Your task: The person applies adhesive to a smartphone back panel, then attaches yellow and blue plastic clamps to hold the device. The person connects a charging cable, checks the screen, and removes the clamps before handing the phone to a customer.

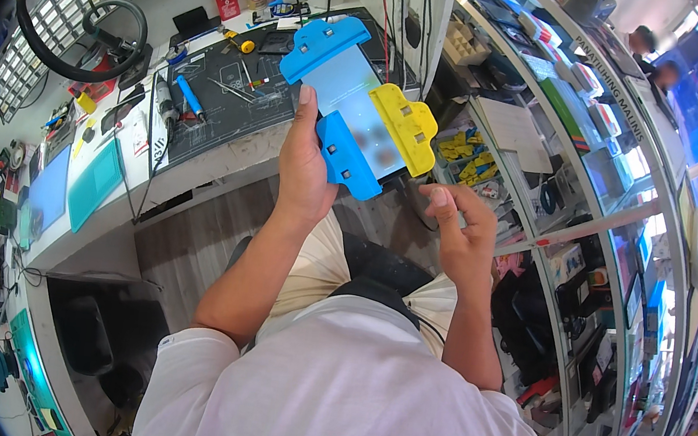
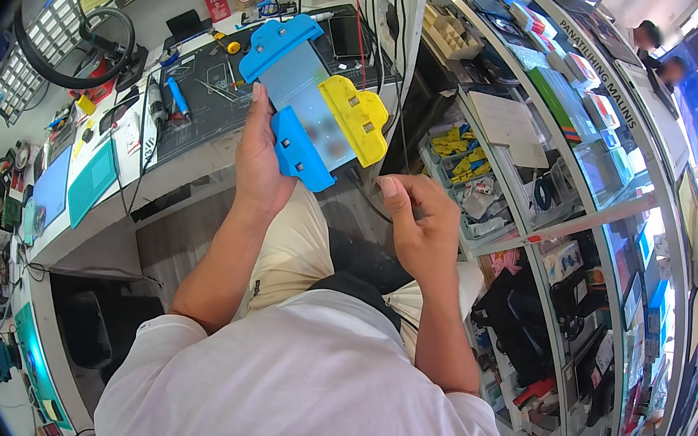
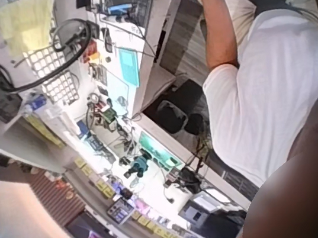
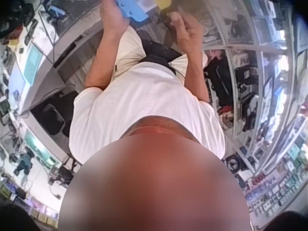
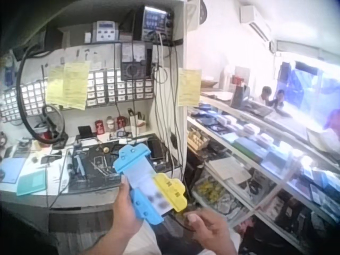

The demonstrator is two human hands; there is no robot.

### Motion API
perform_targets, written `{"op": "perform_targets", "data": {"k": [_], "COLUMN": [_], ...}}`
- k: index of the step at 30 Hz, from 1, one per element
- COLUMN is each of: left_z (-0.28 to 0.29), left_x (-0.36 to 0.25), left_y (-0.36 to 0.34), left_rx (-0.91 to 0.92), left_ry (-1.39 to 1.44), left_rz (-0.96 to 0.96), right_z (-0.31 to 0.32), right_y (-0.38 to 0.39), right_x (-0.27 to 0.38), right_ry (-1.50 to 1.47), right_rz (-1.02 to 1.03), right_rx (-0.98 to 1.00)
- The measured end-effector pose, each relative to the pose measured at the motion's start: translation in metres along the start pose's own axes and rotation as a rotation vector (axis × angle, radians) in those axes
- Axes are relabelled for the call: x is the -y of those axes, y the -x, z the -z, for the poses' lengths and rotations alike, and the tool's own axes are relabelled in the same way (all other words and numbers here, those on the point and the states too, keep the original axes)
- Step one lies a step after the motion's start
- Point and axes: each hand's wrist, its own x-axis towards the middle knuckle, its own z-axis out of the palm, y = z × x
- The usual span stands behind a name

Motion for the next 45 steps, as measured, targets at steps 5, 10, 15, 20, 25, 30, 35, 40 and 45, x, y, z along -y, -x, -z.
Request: {"op": "perform_targets", "data": {"k": [5,10,15,20,25,30,35,40,45], "left_z": [0.001,0.003,0.008,0.006,0.009,0.028,0.03,0.021,0.027], "left_x": [-0.001,-0.002,-0.002,-0.004,-0.004,0.013,0.026,0.027,0.033], "left_y": [0.0,0.001,0.001,0.003,0.005,0.005,0.008,0.018,0.016], "left_rx": [0.03,0.037,0.032,-0.001,-0.063,-0.132,0.065,-0.041,-0.02], "left_ry": [0.011,0.003,-0.003,0.015,-0.051,-0.186,-0.175,-0.309,-0.311], "left_rz": [-0.02,-0.026,-0.017,-0.016,-0.006,0.035,0.088,0.085,0.155], "right_z": [-0.002,-0.004,-0.004,-0.002,-0.001,0.007,-0.012,-0.023,-0.023], "right_y": [0.001,0.001,-0.001,-0.003,-0.015,-0.076,-0.158,-0.184,-0.18], "right_x": [0.001,0.005,0.005,0.006,0.019,0.044,0.071,0.07,0.049], "right_ry": [-0.014,-0.013,0.023,0.004,-0.011,-0.089,0.103,0.348,0.13], "right_rz": [-0.006,-0.008,0.017,0.005,0.005,0.103,0.287,0.1,0.049], "right_rx": [0.02,0.017,0.017,0.005,-0.055,-0.053,0.28,0.581,0.513]}}
